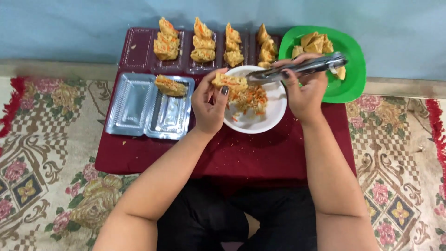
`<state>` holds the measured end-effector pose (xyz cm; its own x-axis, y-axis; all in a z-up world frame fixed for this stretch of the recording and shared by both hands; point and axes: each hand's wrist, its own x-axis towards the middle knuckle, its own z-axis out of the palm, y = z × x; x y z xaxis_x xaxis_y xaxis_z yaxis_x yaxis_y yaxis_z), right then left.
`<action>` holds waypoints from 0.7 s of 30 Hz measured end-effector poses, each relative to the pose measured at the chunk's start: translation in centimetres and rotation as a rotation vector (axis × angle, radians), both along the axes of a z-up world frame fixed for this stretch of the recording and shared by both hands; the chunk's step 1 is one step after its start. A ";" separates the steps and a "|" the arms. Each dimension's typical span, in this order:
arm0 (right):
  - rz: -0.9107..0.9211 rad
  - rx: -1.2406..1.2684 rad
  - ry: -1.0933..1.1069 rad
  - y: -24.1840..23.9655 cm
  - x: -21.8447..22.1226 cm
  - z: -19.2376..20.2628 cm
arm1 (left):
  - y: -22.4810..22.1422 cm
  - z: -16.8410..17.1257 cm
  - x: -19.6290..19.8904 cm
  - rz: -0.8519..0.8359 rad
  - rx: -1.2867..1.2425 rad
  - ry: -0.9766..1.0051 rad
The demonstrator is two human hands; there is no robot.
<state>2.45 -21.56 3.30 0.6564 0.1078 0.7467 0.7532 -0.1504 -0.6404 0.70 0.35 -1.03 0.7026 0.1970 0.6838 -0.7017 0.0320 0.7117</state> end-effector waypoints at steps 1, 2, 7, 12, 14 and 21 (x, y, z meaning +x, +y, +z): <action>0.002 -0.002 0.004 -0.1 0.0 0.0 | 0.0 -0.3 0.2 0.002 -0.002 0.004; 0.028 -0.004 0.018 -0.2 0.0 0.0 | 0.0 -0.6 0.3 0.001 0.004 0.002; 0.030 -0.079 0.067 -0.2 0.1 -0.5 | 0.1 0.3 -0.4 -0.021 -0.002 0.024; 0.127 0.084 0.090 -0.9 -0.2 0.2 | 0.7 1.2 -1.5 -0.131 0.038 0.150; 0.132 0.025 0.150 -0.5 -0.1 -0.2 | 0.7 1.2 -1.6 -0.171 0.001 0.162; 0.142 0.117 0.054 0.1 -0.2 -0.3 | 0.5 0.9 -1.5 -0.204 -0.077 0.174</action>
<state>2.27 -21.50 3.04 0.6803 0.1171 0.7235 0.7255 0.0328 -0.6875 -0.85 0.80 -0.12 0.8387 0.0860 0.5378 -0.5425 0.2193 0.8109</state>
